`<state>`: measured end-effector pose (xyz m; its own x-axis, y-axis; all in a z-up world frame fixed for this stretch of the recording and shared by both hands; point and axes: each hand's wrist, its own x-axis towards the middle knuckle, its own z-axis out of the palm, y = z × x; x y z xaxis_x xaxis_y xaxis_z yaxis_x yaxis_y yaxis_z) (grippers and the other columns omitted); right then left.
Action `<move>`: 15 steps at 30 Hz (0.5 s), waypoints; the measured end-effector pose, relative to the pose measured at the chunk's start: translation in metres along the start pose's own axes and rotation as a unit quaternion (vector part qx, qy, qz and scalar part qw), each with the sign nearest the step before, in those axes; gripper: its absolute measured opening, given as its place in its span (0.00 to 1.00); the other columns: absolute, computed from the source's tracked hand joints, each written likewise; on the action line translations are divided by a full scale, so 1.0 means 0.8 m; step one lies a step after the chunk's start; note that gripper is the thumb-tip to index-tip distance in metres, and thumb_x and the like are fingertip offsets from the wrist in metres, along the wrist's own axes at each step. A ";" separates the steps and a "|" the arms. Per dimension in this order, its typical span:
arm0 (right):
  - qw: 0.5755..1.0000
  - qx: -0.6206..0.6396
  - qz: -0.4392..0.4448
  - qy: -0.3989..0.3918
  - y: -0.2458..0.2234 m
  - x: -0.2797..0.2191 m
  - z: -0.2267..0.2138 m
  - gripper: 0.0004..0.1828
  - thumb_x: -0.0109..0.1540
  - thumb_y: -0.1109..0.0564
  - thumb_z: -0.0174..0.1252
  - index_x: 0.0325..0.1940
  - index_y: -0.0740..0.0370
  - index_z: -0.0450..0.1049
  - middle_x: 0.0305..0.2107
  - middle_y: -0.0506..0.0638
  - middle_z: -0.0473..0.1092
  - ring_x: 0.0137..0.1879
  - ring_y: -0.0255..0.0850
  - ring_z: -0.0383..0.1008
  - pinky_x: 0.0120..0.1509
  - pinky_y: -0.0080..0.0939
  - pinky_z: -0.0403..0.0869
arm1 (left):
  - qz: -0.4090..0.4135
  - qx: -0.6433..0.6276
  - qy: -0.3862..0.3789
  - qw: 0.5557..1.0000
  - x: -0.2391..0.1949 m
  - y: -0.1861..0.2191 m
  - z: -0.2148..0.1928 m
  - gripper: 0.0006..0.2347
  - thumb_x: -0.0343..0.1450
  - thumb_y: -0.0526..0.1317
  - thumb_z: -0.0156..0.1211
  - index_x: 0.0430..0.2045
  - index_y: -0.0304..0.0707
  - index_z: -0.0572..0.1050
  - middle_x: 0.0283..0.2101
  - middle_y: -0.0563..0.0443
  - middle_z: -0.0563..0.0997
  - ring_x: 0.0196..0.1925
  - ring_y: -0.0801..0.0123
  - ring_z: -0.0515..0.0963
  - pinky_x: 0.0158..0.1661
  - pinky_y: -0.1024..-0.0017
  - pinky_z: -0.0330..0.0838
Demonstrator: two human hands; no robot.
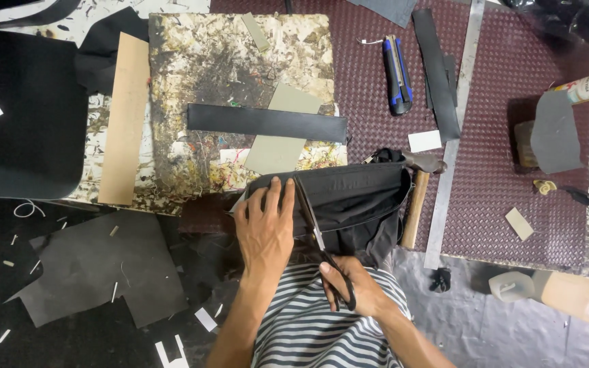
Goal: Trimming excess material from a leather bag with scissors and inspecting the edges.
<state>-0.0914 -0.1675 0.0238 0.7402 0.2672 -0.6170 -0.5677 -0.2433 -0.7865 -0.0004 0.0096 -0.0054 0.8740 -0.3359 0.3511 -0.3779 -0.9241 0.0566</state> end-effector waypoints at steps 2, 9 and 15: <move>0.999 0.033 -0.017 -0.001 0.014 0.005 0.004 0.31 0.69 0.37 0.44 0.20 0.60 0.67 0.09 0.51 0.71 0.17 0.36 0.71 0.33 0.32 0.70 | -0.003 -0.012 -0.011 1.000 -0.005 0.000 0.002 0.20 0.71 0.35 0.59 0.59 0.47 0.75 0.60 0.51 0.77 0.56 0.60 0.76 0.53 0.57 0.68; 0.994 0.097 -0.055 0.003 0.027 0.009 0.010 0.29 0.71 0.42 0.45 0.21 0.61 0.68 0.08 0.51 0.69 0.16 0.35 0.68 0.29 0.31 0.68 | -0.005 -0.014 -0.009 1.000 -0.008 0.000 0.000 0.21 0.69 0.36 0.65 0.59 0.42 0.76 0.62 0.52 0.78 0.58 0.64 0.77 0.54 0.61 0.67; 0.989 0.126 -0.070 -0.004 0.036 0.019 0.010 0.30 0.70 0.39 0.43 0.23 0.61 0.67 0.08 0.50 0.68 0.14 0.36 0.69 0.26 0.30 0.68 | -0.007 -0.004 -0.024 1.000 -0.010 -0.001 -0.002 0.21 0.71 0.37 0.62 0.61 0.43 0.75 0.64 0.54 0.77 0.60 0.65 0.75 0.55 0.60 0.66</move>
